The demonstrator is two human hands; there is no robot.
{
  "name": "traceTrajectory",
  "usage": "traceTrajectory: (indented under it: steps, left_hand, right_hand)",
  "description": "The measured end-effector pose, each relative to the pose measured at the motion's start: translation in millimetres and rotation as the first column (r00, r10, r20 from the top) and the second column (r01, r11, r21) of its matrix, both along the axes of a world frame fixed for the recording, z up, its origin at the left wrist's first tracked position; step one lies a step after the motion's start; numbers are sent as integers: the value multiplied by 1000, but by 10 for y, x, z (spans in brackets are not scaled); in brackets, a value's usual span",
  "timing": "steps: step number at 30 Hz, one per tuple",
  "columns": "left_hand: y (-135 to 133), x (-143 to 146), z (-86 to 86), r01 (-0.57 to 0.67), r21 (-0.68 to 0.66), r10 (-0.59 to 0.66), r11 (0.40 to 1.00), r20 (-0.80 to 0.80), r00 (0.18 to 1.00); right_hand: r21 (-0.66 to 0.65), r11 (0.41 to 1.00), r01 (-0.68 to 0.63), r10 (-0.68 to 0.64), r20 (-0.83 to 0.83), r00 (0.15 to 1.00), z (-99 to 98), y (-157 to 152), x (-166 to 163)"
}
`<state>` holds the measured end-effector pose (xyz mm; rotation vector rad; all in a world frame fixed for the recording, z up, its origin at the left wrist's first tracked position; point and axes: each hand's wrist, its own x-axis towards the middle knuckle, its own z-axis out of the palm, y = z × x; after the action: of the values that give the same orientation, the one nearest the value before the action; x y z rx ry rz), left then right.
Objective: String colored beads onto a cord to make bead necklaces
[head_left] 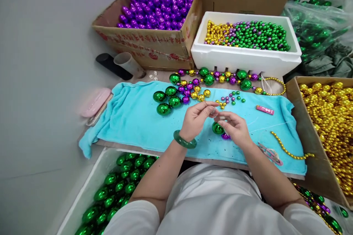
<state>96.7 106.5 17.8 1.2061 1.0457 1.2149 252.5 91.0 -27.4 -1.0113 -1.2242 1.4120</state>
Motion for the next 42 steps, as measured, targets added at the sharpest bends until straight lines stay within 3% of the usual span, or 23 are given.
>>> traceTrajectory:
  steps: [3, 7, 10, 12, 14, 16, 18, 20, 23, 29, 31, 32, 33, 35, 36, 42]
  left_hand:
    - [34, -1, 5, -28, -7, 28, 1000, 32, 999]
    - [195, -32, -151, 26, -26, -25, 999, 49, 998]
    - [476, -35, -323, 176, 33, -172, 984, -87, 981]
    - [721, 16, -441, 195, 65, -170, 979, -279, 945]
    - [955, 131, -543, 183, 95, -101, 978, -551, 829]
    - [1129, 292, -620, 214, 70, -79, 974, -782, 618]
    - [1223, 458, -675, 228, 5, -104, 974, -880, 464]
    - [1255, 583, -719, 204, -35, -123, 978, -893, 432]
    - [1249, 651, -772, 155, -61, -128, 986, -875, 466]
    - [1153, 504, -715, 55, -57, -79, 997, -726, 683]
    - [1081, 424, -629, 19, -145, -85, 989, -468, 880]
    - [1040, 385, -581, 19, -223, -74, 975, -241, 968]
    - [998, 348, -532, 41, -304, -38, 952, 16, 999]
    - [922, 287, -446, 110, -411, 71, 905, 401, 913]
    - [893, 266, -411, 124, -433, 107, 893, 473, 874]
    - [824, 237, -337, 106, -463, 180, 880, 531, 828]
  right_hand:
    - [-125, 992, -5, -1, -42, 999, 5, 26, -79]
    - [-186, 982, 12, -23, -57, 998, -58, 53, -2]
    - [-195, 976, 94, -107, -59, 992, -135, 47, 136]
    - [-201, 966, 161, -178, -73, 981, -193, 30, 221]
    - [-218, 956, 195, -217, -86, 972, -241, 9, 278]
    - [-233, 951, 204, -228, -81, 970, -269, -9, 306]
    - [-235, 948, 216, -238, -69, 969, -279, -20, 320]
    - [-223, 944, 243, -261, -55, 964, -281, -24, 338]
    - [-209, 932, 296, -309, -28, 951, -290, -28, 398]
    - [-138, 899, 416, -406, 97, 909, -317, -81, 562]
    - [-127, 886, 445, -430, 130, 893, -314, -116, 592]
    - [-126, 882, 455, -438, 141, 888, -310, -135, 600]
    - [-125, 879, 460, -442, 148, 885, -306, -153, 603]
    - [-118, 880, 461, -441, 159, 883, -298, -184, 599]
    - [-110, 883, 455, -436, 163, 885, -294, -196, 594]
    - [-67, 913, 402, -384, 188, 904, -302, -217, 570]
